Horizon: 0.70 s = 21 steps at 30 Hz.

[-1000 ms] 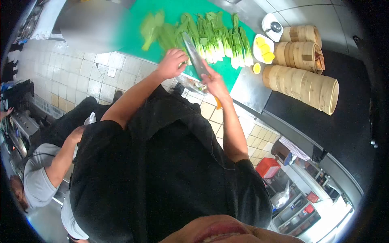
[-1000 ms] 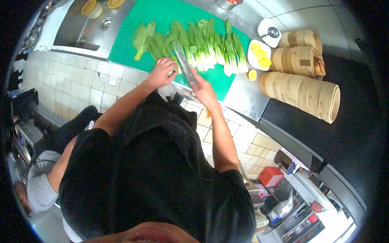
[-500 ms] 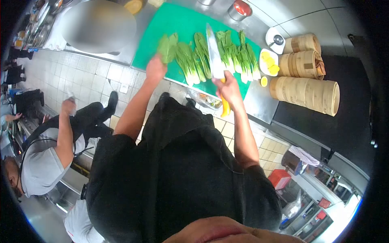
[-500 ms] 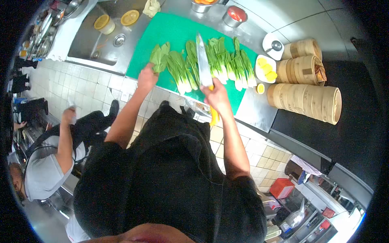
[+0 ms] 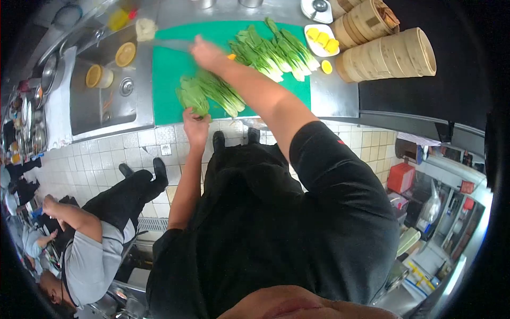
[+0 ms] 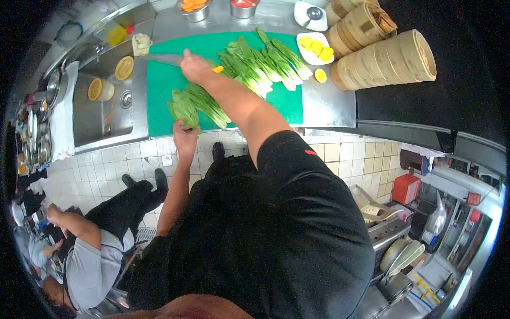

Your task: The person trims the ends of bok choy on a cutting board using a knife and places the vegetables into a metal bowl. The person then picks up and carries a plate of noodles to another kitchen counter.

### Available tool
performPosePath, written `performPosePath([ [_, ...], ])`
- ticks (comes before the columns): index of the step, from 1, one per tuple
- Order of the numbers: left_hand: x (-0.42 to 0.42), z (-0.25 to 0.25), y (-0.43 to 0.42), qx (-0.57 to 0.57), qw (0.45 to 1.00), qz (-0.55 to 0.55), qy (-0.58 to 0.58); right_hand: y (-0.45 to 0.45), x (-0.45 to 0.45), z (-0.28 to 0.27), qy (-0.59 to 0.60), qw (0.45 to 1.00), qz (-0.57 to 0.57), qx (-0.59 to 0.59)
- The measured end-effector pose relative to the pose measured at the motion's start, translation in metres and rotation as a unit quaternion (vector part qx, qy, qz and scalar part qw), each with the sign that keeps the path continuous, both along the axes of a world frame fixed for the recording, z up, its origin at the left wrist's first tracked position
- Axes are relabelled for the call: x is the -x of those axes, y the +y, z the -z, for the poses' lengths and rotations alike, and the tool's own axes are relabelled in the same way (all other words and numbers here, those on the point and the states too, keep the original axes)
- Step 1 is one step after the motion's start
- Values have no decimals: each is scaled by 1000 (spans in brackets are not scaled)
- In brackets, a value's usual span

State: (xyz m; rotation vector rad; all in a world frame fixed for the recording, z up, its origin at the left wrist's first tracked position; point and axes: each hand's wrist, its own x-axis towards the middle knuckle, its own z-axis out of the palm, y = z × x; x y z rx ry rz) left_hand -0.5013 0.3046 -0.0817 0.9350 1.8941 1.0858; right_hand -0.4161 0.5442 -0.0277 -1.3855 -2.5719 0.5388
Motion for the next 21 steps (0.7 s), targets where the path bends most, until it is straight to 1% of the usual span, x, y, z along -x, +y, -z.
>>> performPosePath([
  [1, -4, 0, -1, -16, 1000, 1, -12, 2, -1, 12, 4, 1000, 6, 2],
  [2, -7, 1, -1, -7, 1000, 12, -6, 4, -4, 21, 8, 1000, 10, 4],
  [4, -10, 7, -3, 12, 1000, 27, 5, -2, -27, -5, 99, 995, 26, 9],
  [5, -11, 5, -4, 7, 998, 53, 40, -6, -45, -15, 145, 989, 31, 13],
  [7, -11, -3, 1, -3, 989, 101, 111, -1, -102, -17, 142, 979, 139, -56],
  [8, -12, -3, 2, 12, 989, 109, 104, -10, -137, -36, 127, 969, 189, -99],
  [9, -13, -3, 3, 27, 988, 116, 98, 3, -183, -18, 83, 961, 182, -193],
  [10, -14, -3, 5, 41, 987, 123, 93, 0, -221, -19, 11, 963, 210, -167],
  [11, -16, -6, 7, 51, 986, 127, 101, -8, -248, -29, -72, 959, 259, -92],
  [12, -19, -12, 9, 61, 984, 131, 108, -5, -276, -22, -132, 948, 288, 25],
  [13, -22, -17, 11, 71, 981, 137, 114, -6, -301, 0, -176, 944, 278, 33],
  [16, -28, -22, 20, 96, 983, 124, 92, -24, -314, 1, -183, 955, 232, 5],
  [17, -28, -20, 22, 93, 981, 125, 117, -26, -314, -4, -172, 952, 251, 9],
  [19, -26, -18, 26, 87, 973, 131, 168, -31, -307, -19, -201, 940, 273, 35],
  [21, -29, -18, 27, 61, 979, 89, 172, -38, -304, -22, -225, 932, 279, 42],
])
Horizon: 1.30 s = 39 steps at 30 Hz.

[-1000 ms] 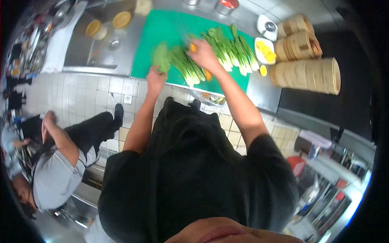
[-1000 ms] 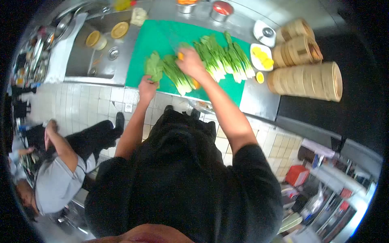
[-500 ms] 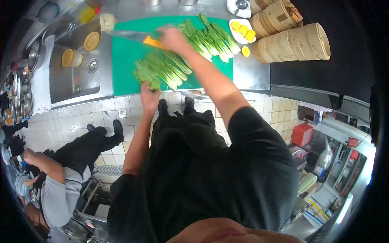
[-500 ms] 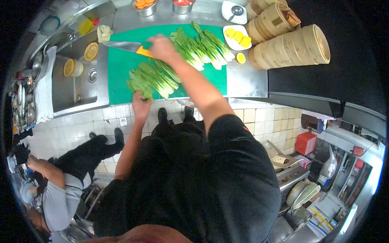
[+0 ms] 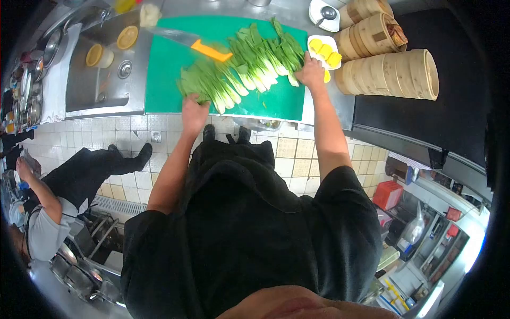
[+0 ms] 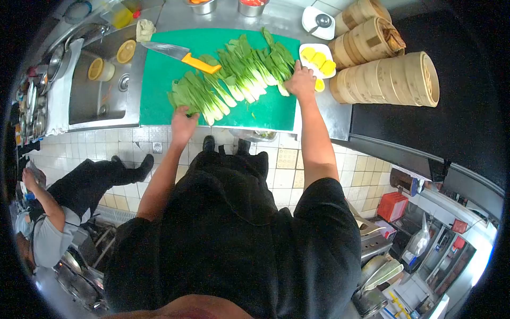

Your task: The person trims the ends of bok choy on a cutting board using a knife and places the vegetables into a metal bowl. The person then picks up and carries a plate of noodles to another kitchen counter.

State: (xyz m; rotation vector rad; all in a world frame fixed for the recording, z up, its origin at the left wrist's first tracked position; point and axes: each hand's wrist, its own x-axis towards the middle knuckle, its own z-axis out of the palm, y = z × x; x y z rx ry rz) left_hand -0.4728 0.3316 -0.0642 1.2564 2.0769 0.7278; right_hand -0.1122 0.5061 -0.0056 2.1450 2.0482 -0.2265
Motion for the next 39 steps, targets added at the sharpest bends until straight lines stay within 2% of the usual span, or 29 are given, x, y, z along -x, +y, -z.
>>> performPosePath([
  [4, -5, 4, 0, -52, 997, -13, 55, -5, -4, 7, -13, 999, -34, -29],
  [7, -6, 3, 1, -13, 998, 17, 62, -2, -9, 18, 37, 998, -31, -49],
  [8, -7, 3, 2, -13, 998, 23, 53, 2, -10, 21, 59, 997, -24, -54],
  [11, -10, 6, 1, -16, 999, 27, 25, -1, -4, 12, 23, 994, -87, -56],
  [14, -18, 8, 0, -49, 998, 1, 25, 2, 4, 6, 27, 996, -71, -40],
  [17, -29, 1, -2, -102, 993, -27, 48, 17, 6, 22, 93, 995, -36, 24],
  [19, -37, -22, 1, -117, 991, -48, 43, 23, 6, 21, 124, 992, -13, 9],
  [22, -38, -20, 10, -24, 997, 8, 75, 60, -16, 19, 212, 976, -25, 31],
  [24, -43, -20, 13, 4, 998, -4, 58, 84, -18, 32, 312, 943, -36, 109],
  [25, -47, -21, 16, 17, 999, -8, 48, 78, -3, 12, 359, 921, -39, 147],
  [26, -53, -21, 19, 29, 999, -2, 32, 66, 12, -6, 417, 882, -4, 219],
  [29, -70, -22, 37, 53, 997, 22, -46, 40, 64, -8, 359, 916, 2, 179],
  [32, -83, -9, 52, 37, 982, 52, -178, 12, 86, 22, 451, 864, 43, 219],
  [34, -90, -7, 59, 2, 966, 60, -252, -20, 99, 9, 517, 820, 57, 238],
  [37, -82, -30, 65, 78, 887, 81, -447, -51, 104, 8, 594, 761, 121, 231],
  [39, -78, -52, 67, 141, 830, 74, -534, -68, 101, 14, 624, 731, 163, 224],
])
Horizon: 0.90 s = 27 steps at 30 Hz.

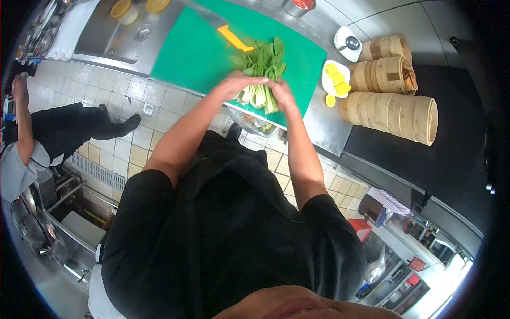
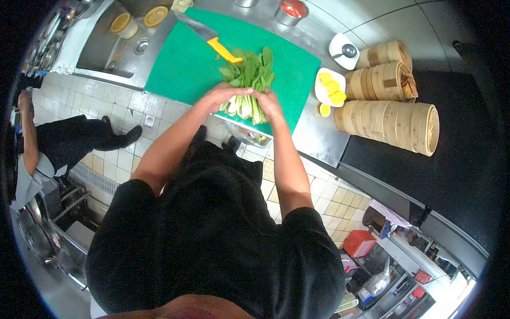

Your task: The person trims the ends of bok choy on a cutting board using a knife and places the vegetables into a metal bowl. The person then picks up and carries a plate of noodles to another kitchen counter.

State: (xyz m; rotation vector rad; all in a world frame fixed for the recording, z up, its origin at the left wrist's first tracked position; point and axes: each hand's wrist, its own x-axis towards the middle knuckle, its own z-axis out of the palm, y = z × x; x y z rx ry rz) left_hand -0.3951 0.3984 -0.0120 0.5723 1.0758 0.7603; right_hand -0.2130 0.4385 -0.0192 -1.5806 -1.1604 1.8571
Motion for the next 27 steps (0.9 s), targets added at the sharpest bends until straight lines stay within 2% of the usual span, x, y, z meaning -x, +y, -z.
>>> performPosePath([
  [2, -6, -10, 3, 54, 996, 6, -72, -17, -5, 0, 22, 999, 23, 20],
  [3, -11, 1, 9, 86, 992, 33, -90, -27, -6, -3, 10, 999, 32, 10],
  [6, -34, 12, 15, 21, 988, 103, 109, -42, -18, 6, -113, 978, -52, -168],
  [7, -40, 9, 15, -11, 993, 84, 81, -45, -19, -12, -180, 965, -120, -151],
  [10, -57, -11, 1, -104, 994, 29, 1, -57, -17, -39, -290, 906, -191, -242],
  [11, -62, -22, -6, -99, 994, -41, -14, -59, -17, -40, -294, 892, -207, -274],
  [14, -49, -19, -3, -20, 992, -97, 77, -68, -2, -64, -335, 842, -232, -354],
  [15, -45, 3, -2, -27, 985, -154, 70, -70, 5, -74, -295, 847, -247, -368],
  [18, -13, 5, -27, -33, 976, -217, -20, -54, 14, -66, -208, 829, -393, -338],
  [19, 1, 18, -35, -28, 968, -247, -42, -43, 15, -62, -99, 874, -396, -265],
  [20, 16, 32, -44, -23, 959, -276, -64, -27, 18, -55, -79, 907, -352, -216],
  [22, 39, 16, -64, 0, 939, -341, -52, 9, 25, -28, -40, 959, -261, -107],
  [23, 49, 9, -75, 11, 926, -375, -47, 24, 28, -7, -123, 950, -185, -219],
  [24, 58, 8, -84, 11, 922, -384, -50, 37, 34, 14, -204, 918, -105, -324],
  [25, 66, 9, -94, 13, 918, -392, -53, 44, 41, 29, -261, 871, -70, -410],
  [27, 79, 12, -112, 30, 916, -398, -47, 45, 54, 52, -368, 743, 1, -560],
])
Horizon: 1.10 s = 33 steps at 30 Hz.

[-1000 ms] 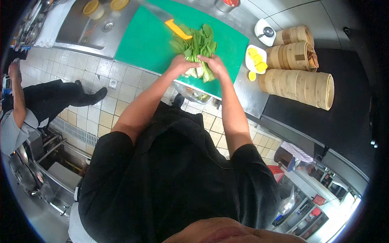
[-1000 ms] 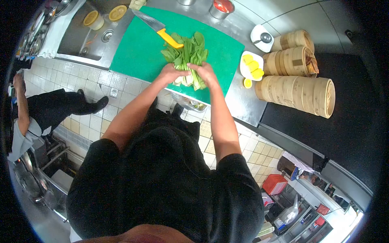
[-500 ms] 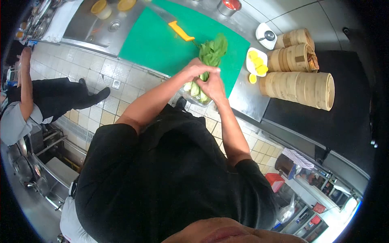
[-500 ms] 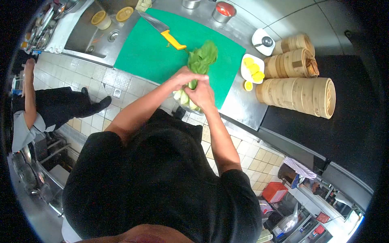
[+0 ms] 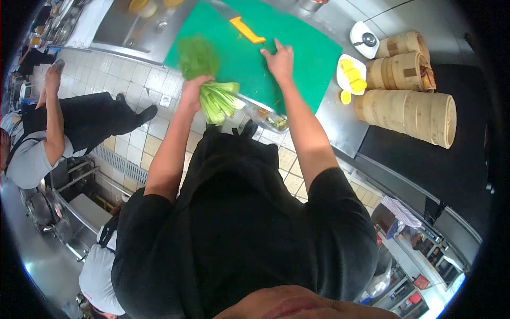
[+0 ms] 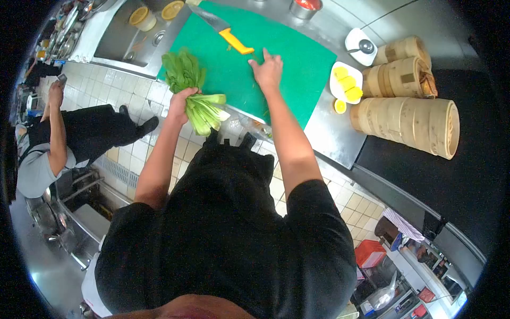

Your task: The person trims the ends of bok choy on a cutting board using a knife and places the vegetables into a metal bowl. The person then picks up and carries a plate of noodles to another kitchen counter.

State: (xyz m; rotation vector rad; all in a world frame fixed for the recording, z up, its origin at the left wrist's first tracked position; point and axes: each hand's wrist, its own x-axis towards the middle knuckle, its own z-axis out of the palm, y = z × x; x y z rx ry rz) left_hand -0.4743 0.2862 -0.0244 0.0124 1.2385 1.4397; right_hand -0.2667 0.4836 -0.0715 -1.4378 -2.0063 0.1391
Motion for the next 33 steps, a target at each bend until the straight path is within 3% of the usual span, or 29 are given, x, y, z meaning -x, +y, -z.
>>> performPosePath([
  [3, 2, 3, -21, 17, 1000, -14, -8, -4, 2, 16, -3, 998, -58, 32],
  [6, 14, 22, -41, 28, 999, -31, 28, -33, -23, 13, 96, 989, -38, 106],
  [8, 26, 20, -60, 44, 999, -7, 3, -84, -56, -10, 178, 946, -17, 270],
  [10, 40, 22, -70, 33, 999, -6, -2, -152, -93, -16, 140, 911, -114, 370],
  [12, 55, 29, -83, 48, 999, -6, 15, -207, -116, -4, 204, 735, -86, 641],
  [13, 60, 31, -89, 54, 998, -4, 25, -226, -124, 17, 248, 692, -70, 674],
  [15, 67, 25, -93, 63, 998, 25, 16, -222, -132, 61, 285, 732, 3, 618],
  [17, 71, 22, -102, 72, 996, 48, 5, -183, -130, 58, 19, 859, -75, 507],
  [18, 70, 16, -102, 85, 996, 39, 8, -172, -115, 18, -151, 886, -86, 430],
  [21, 80, 27, -111, 56, 998, 30, 22, -131, -83, -59, -98, 798, -45, 593],
  [23, 82, 27, -117, 60, 998, 14, 22, -99, -60, -75, -45, 894, -96, 435],
  [25, 81, 27, -124, 68, 997, 4, 28, -58, -3, -91, -36, 932, -71, 355],
  [27, 77, 29, -130, 59, 997, -26, 38, -14, 45, -60, -17, 983, -133, 123],
  [29, 71, 26, -142, 46, 994, -71, 61, 19, 83, -48, -132, 974, -150, 106],
  [32, 59, 6, -168, 78, 984, -149, 65, 69, 92, -2, -111, 952, -248, 137],
  [33, 54, 2, -176, 89, 979, -174, 62, 76, 87, -12, -144, 946, -231, 178],
])
